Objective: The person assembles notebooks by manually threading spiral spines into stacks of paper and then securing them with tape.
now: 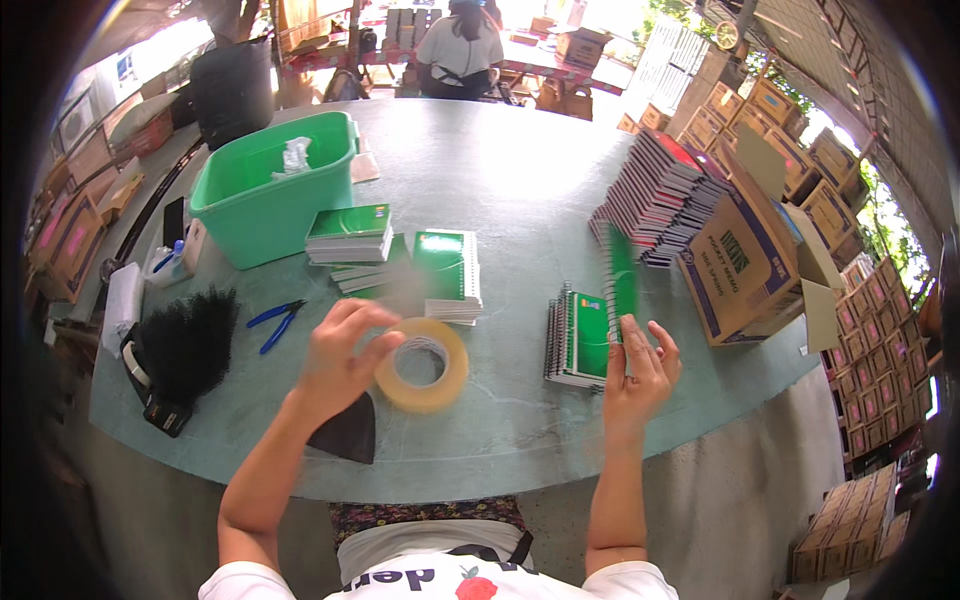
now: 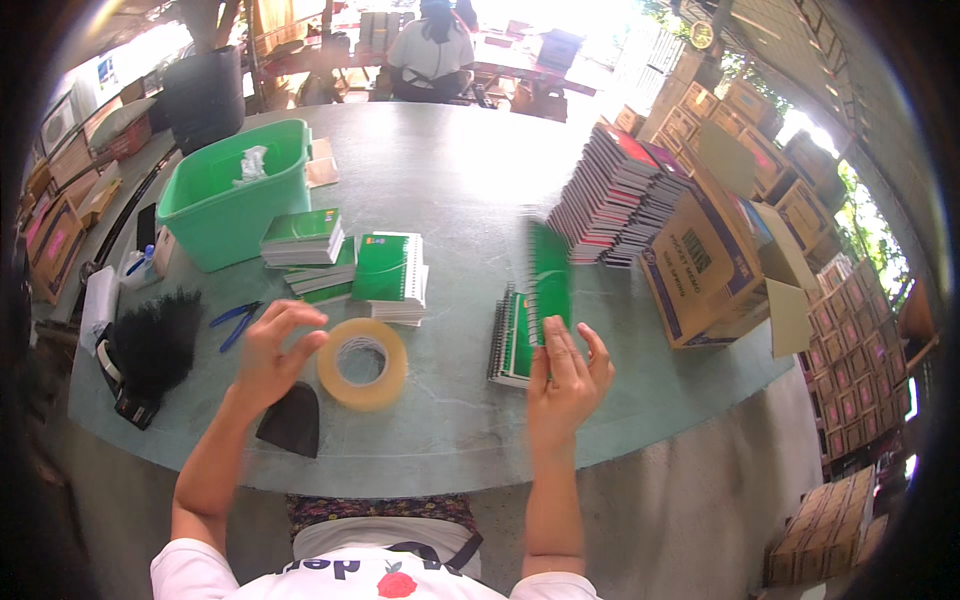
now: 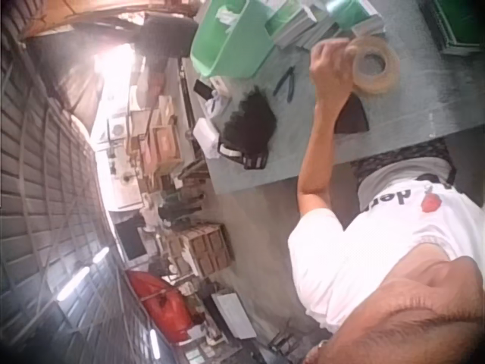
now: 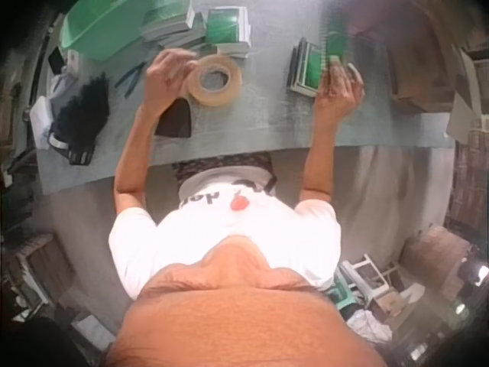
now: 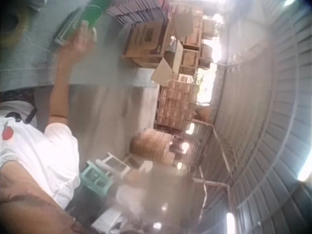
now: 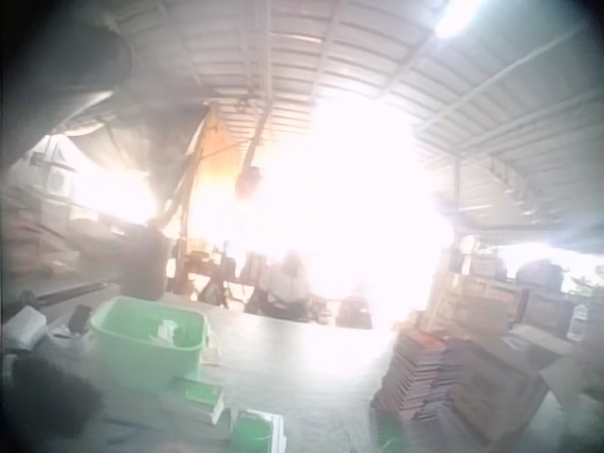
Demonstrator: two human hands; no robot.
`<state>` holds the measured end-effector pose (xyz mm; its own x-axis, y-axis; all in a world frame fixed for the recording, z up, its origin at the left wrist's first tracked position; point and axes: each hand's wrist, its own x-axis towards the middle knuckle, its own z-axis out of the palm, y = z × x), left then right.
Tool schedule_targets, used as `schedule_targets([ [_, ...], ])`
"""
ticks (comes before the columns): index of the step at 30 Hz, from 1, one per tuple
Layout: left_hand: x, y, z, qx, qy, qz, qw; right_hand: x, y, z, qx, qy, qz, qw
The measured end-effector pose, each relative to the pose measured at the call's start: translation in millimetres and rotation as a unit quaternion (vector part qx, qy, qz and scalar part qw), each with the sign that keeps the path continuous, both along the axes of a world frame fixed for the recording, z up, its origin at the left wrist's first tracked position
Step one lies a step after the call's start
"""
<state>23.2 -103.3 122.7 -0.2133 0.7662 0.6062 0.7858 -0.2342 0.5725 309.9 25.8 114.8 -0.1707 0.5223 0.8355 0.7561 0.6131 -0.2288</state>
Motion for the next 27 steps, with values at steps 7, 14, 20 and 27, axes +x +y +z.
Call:
schedule_targets([
  [7,-3.5,-22.8,-45.4,-0.166,-0.106,-0.057,0.979,44.8,11.5,-67.5,-0.116,-0.137,0.027,0.983],
  [14,-2.2,-19.2,-44.7,-0.144,-0.083,-0.07,0.984,29.8,13.8,-65.8,-0.127,-0.131,0.006,0.983],
  [20,-19.7,-57.7,-68.7,-0.207,0.005,0.012,0.978,21.2,27.4,-28.5,-0.143,-0.186,0.056,0.97],
  [27,-19.9,-80.3,-104.4,-0.238,-0.001,0.092,0.967,-134.4,48.2,-30.9,-0.128,-0.192,0.287,0.93],
])
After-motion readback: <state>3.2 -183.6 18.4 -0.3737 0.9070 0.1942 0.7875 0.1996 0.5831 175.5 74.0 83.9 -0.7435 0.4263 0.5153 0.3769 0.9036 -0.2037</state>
